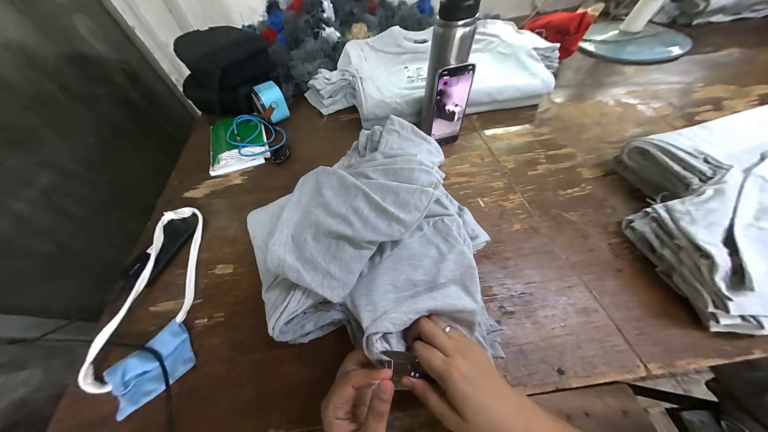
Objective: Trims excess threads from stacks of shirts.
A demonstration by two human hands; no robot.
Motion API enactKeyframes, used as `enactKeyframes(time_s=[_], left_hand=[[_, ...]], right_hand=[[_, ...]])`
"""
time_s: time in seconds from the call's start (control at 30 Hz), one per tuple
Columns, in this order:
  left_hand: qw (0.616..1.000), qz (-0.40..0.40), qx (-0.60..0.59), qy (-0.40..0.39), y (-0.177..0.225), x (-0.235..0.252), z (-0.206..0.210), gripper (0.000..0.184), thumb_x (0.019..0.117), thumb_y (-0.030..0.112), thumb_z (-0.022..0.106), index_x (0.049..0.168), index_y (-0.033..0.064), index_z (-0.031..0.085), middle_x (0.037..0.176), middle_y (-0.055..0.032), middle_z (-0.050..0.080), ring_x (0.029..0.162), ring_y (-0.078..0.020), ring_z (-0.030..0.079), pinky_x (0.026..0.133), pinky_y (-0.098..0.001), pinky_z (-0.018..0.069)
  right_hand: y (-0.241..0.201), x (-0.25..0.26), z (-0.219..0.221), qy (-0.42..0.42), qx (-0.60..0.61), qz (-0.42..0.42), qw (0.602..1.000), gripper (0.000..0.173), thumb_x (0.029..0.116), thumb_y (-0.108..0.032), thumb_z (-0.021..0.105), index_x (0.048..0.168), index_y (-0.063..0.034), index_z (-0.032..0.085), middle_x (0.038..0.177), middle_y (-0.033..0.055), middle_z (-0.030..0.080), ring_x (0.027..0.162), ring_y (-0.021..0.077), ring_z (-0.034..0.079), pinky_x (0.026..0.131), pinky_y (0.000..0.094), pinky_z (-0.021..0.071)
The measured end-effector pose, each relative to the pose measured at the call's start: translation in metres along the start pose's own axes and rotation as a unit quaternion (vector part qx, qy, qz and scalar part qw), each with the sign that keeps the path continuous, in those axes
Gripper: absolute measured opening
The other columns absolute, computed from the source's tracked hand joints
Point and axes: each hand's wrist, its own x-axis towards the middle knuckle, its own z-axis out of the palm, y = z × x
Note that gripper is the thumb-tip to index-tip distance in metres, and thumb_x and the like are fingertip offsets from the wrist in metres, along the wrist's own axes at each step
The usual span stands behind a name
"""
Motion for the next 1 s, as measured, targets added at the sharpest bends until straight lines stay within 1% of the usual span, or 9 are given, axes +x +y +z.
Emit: enactKeyframes(time_s=[0.13,0.27,0.33,0.4,0.5,0.6,0.73,0.87,1.0], left_hand=[[1.0,-0.001,-0.018,-0.007,-0.002,0.0,-0.003,0.015,0.0996,0.026,0.066,0.11,0.0225,0.077,0.122,0.0068,0.07,0.111,-0.0048,0.065,0.096,-0.0236,0.0549],[0.999,-0.008,-0.051,-0.01,-0.002,0.0,-0.005,0.015,0.1012,0.029,0.062,0.107,0.0241,0.075,0.123,0.0082,0.069,0.111,-0.0046,0.065,0.096,-0.0249,0.0547],[0.997,-0.011,-0.075,-0.004,-0.003,0.001,-0.006,0.013,0.1006,0.029,0.063,0.104,0.0228,0.074,0.12,0.0067,0.069,0.11,-0.0056,0.066,0.095,-0.0255,0.0548],[0.997,-0.009,-0.081,-0.004,-0.003,0.001,-0.005,0.013,0.1006,0.028,0.063,0.104,0.0223,0.074,0.119,0.0065,0.07,0.108,-0.0057,0.066,0.095,-0.0254,0.0549],[0.998,-0.007,-0.067,0.004,-0.004,0.002,-0.003,0.012,0.1008,0.029,0.062,0.102,0.0231,0.073,0.116,0.0085,0.07,0.104,-0.0025,0.066,0.09,-0.0214,0.0549],[0.999,-0.011,-0.05,0.017,-0.002,0.002,-0.002,0.013,0.1009,0.029,0.062,0.102,0.024,0.074,0.112,0.0104,0.071,0.102,0.0,0.065,0.089,-0.0191,0.0541],[0.998,-0.034,-0.036,0.026,0.001,0.002,-0.004,0.014,0.1015,0.029,0.061,0.104,0.0249,0.074,0.113,0.0097,0.071,0.103,-0.0015,0.066,0.089,-0.0205,0.0555],[0.995,0.011,0.094,0.022,0.005,0.005,-0.008,0.012,0.1025,0.029,0.061,0.107,0.0284,0.072,0.121,0.0152,0.065,0.112,0.0012,0.061,0.093,-0.0175,0.0524],[0.953,0.128,0.273,0.005,0.015,0.008,-0.014,0.005,0.0971,0.031,0.07,0.102,0.0295,0.071,0.122,0.0193,0.059,0.115,0.0064,0.054,0.094,-0.011,0.0469]], right_hand=[[0.001,0.0,0.001,-0.002,0.0,0.0,1.0,0.042,0.1067,-0.044,0.041,0.084,-0.0135,0.06,0.097,0.0069,0.062,0.094,0.0234,0.061,0.073,0.0351,0.0514],[0.005,-0.003,-0.012,0.019,0.133,0.037,0.99,0.05,0.1089,-0.048,0.038,0.093,-0.007,0.06,0.099,0.0096,0.06,0.091,0.0163,0.061,0.076,0.0296,0.0528],[0.011,-0.005,-0.018,0.05,0.21,0.05,0.975,0.045,0.108,-0.046,0.045,0.099,-0.0042,0.057,0.096,0.0085,0.057,0.082,0.0092,0.056,0.072,0.0226,0.0494],[0.013,-0.005,-0.017,0.076,0.242,0.041,0.966,0.031,0.1054,-0.036,0.056,0.105,-0.0052,0.055,0.105,0.0089,0.063,0.088,0.0078,0.061,0.077,0.021,0.0529],[0.009,-0.001,-0.008,0.085,0.189,0.022,0.978,0.02,0.1001,-0.024,0.063,0.107,-0.0081,0.051,0.116,0.0091,0.069,0.1,0.0128,0.068,0.085,0.0271,0.0573],[0.008,0.003,0.002,0.085,0.141,0.011,0.986,0.016,0.0934,-0.017,0.065,0.106,-0.0078,0.065,0.098,0.0048,0.071,0.089,0.0136,0.067,0.082,0.029,0.0559],[0.01,0.0,-0.004,0.103,0.193,-0.034,0.975,0.007,0.094,-0.012,0.062,0.095,-0.0087,0.057,0.093,0.0058,0.066,0.088,0.0135,0.062,0.081,0.025,0.0522],[0.006,-0.009,-0.022,0.062,0.267,-0.092,0.957,0.011,0.0978,-0.011,0.06,0.089,-0.0095,0.053,0.091,0.0066,0.065,0.089,0.0149,0.063,0.083,0.0256,0.053],[0.002,-0.018,-0.038,-0.038,0.315,-0.096,0.944,0.022,0.1019,-0.02,0.059,0.088,-0.0027,0.063,0.093,0.0132,0.067,0.095,0.0232,0.063,0.088,0.0334,0.0507]])
